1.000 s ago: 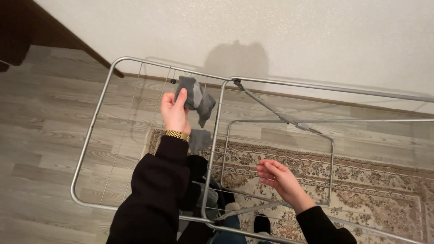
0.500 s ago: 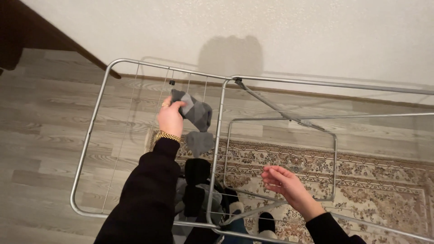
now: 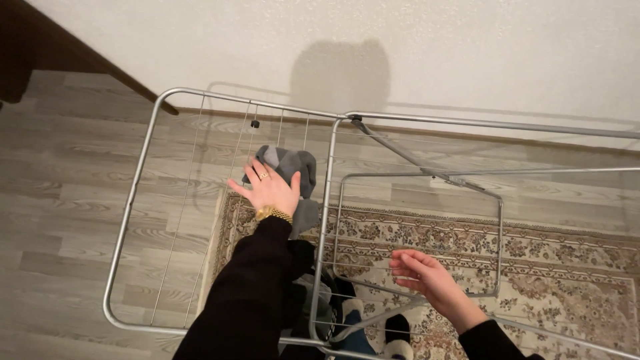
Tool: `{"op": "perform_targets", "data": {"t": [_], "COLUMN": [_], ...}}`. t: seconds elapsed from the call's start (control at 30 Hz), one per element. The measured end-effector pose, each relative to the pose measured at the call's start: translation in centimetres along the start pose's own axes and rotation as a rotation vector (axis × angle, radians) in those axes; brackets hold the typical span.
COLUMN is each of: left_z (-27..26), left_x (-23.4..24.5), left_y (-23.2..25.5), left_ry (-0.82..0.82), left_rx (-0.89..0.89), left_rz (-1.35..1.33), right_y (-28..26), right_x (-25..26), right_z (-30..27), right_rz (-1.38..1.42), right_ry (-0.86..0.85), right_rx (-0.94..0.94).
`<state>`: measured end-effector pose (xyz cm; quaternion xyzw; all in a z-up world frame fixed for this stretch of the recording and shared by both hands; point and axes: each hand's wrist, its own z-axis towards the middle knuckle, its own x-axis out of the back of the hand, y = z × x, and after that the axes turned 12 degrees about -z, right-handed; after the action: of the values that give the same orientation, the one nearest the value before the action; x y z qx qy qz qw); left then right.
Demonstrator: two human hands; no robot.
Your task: The person removes socks and other small garments from a laundry basket and hangs them one by one on a metal drying rack. The person handles each item individually, unfolding and placing it on the rack's wires.
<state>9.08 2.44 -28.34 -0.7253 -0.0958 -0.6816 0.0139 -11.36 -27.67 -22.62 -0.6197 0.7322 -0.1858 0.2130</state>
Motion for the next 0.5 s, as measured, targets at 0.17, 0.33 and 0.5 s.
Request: {"op": "perform_targets", "data": {"t": [0.17,0.33,0.5], "left_z": [0.6,0.2,0.6], "left_x": [-1.7,-2.0,-4.0], "left_y": [0.0,0.1,1.1], "left_ry": [0.026,0.409,0.335], "left_rx": [-0.009,-0.226,-0.477], "left_rz": [0.081,0.035,-0.157], "right_y": [0.8,1.0,0.4], "right_x": [0.8,0.8,0.8], "right_z": [1.0,1.4,1.5], "right_rz": [0.011,0.039,0.024], "right_ry": [0.018,0.045,0.033], "right_rx": [-0.013,-0.043,-0.061]}}
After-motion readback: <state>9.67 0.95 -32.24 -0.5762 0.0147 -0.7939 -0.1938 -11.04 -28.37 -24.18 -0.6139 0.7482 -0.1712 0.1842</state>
